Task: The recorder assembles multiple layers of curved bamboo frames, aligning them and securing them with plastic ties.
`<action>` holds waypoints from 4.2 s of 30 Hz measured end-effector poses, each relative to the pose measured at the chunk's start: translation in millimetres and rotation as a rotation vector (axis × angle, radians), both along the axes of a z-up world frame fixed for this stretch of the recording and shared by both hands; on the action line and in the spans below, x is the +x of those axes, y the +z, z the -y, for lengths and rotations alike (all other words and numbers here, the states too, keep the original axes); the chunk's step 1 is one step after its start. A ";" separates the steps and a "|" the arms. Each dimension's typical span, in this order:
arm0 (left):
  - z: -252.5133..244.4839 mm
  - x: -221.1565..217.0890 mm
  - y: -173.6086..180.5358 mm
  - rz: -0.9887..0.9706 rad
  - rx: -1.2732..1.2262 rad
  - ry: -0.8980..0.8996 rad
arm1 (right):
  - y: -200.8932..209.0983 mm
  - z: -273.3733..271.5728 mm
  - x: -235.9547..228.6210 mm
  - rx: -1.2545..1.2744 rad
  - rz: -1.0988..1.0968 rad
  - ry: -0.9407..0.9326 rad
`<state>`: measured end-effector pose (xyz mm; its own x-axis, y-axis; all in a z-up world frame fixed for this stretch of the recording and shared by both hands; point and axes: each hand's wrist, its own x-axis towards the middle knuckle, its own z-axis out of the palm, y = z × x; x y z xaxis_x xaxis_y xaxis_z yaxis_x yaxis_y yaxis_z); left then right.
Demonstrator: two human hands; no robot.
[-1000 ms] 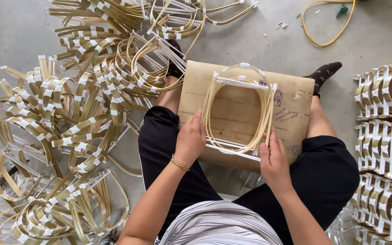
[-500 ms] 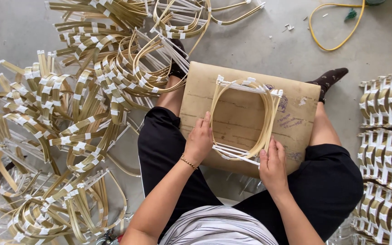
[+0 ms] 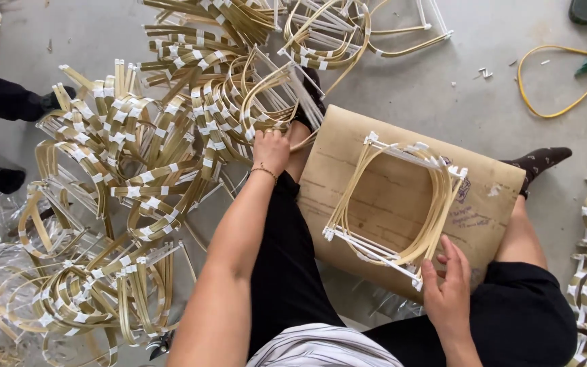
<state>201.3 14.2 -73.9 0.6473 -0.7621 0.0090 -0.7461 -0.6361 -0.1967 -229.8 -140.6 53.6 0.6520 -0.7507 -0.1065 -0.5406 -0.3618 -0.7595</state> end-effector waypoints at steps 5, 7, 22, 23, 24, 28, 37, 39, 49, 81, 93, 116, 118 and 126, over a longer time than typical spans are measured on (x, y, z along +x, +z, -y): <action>-39.3 -5.6 29.1 -0.141 -0.087 -0.019 | -21.5 5.6 -22.9 -0.001 0.001 0.001; -51.1 -11.7 61.6 -0.041 -0.121 -0.112 | -22.0 1.7 -23.0 0.059 -0.010 -0.004; -39.1 -19.7 70.2 -0.225 0.046 -0.183 | -53.2 21.1 -53.1 -0.045 0.079 -0.018; -49.5 -26.7 90.0 -0.239 0.049 -0.203 | -44.8 17.9 -46.0 -0.044 0.065 -0.038; -58.7 -32.7 109.7 -0.190 -0.043 -0.163 | -37.0 16.5 -38.8 -0.051 0.022 -0.057; -80.2 -51.3 175.6 -0.178 -0.291 0.039 | -15.3 23.9 11.9 0.008 -0.058 -0.110; -118.6 -77.1 199.3 -0.670 -1.025 0.399 | -41.7 30.6 35.2 -0.047 -0.126 -0.063; -125.4 -86.0 207.6 -0.794 -1.159 0.417 | -41.6 32.7 32.5 -0.052 -0.117 -0.057; -131.0 -134.8 243.5 -1.519 -1.919 -0.084 | -24.2 37.2 31.7 -0.103 -0.209 -0.009; -27.1 -170.2 142.2 -1.375 -0.914 0.499 | -23.1 6.6 -11.1 0.069 0.089 -0.013; -25.6 -192.3 129.8 -1.488 -0.770 0.536 | -45.8 17.7 -1.6 0.051 0.045 0.023; 8.0 -210.2 155.6 -0.672 -0.728 0.164 | 66.9 -14.2 17.7 0.057 -0.033 -0.036; 16.0 -208.8 158.9 -0.769 -0.758 0.096 | 42.2 -3.6 10.8 -0.111 -0.067 -0.024; 51.7 -185.9 117.1 -0.720 -0.692 0.101 | 11.0 21.1 31.7 -0.154 -0.030 -0.070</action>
